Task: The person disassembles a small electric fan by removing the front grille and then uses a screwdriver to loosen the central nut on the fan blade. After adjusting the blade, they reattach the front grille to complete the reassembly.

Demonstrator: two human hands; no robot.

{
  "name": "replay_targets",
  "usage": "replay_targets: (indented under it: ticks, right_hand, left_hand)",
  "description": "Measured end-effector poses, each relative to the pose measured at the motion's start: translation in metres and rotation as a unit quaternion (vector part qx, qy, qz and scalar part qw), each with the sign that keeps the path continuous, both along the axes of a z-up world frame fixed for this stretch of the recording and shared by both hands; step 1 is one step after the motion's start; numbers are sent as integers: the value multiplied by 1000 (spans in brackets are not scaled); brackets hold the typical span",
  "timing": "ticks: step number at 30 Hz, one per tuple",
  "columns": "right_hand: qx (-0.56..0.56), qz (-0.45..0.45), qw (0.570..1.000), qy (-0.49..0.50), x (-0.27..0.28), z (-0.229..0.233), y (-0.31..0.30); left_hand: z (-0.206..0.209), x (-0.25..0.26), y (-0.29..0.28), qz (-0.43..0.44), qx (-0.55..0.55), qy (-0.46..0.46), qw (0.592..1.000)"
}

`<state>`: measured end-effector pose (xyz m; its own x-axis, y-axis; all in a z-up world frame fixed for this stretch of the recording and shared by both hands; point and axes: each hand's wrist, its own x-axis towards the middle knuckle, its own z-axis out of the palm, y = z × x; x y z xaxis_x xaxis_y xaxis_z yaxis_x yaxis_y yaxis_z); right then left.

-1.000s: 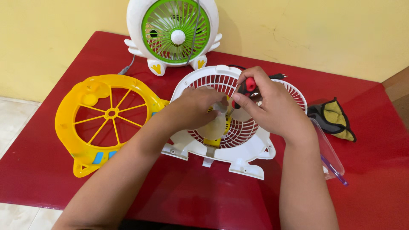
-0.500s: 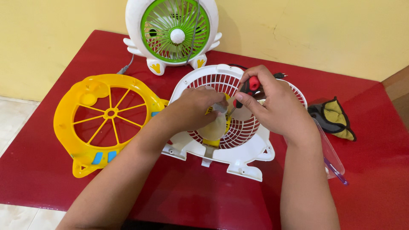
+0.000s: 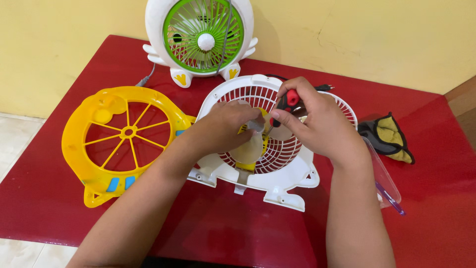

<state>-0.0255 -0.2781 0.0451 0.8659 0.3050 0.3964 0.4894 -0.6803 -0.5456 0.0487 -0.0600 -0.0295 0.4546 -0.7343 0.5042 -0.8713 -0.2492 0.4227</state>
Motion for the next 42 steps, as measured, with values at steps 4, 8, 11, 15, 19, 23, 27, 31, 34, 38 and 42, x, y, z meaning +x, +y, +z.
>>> replay_targets:
  ticks: [4,8,11,15,19,23,27,31,34,38,42]
  right_hand:
    - [-23,-13,999,-22,0,-1,4]
    - [-14,-21,999,-23,3,-7,5]
    - [-5,-36,998,-57,7,-12,3]
    - [-8,-72,997,15,12,-14,-3]
    - [26,-57,990,129,12,-10,-17]
    - [7,-38,992,118,14,-10,-29]
    - [-7,-18,991,131,19,-17,-32]
    - [-17,-43,983,177,22,-23,-34]
    - [-50,-61,979,186,23,-23,-36]
    - [-104,-112,972,180,24,-23,-37]
    - [-99,-90,981,138,25,-26,-39]
  left_hand:
    - [26,-6,3,6,-70,-45,997]
    - [55,-23,-2,16,-198,-10,980]
    - [68,-36,-23,26,-184,-48,981]
    - [78,-31,-32,27,-137,-60,988]
    - [86,-18,-23,-23,-80,-51,995]
    - [89,-13,-22,-64,-92,-44,993]
    - [81,-17,-34,21,-30,65,997]
    - [70,-8,-34,-102,-172,137,970]
    - [63,3,-36,-129,-208,228,942]
    - [57,11,-31,-95,-208,111,967]
    - [57,15,-24,-83,-171,85,978]
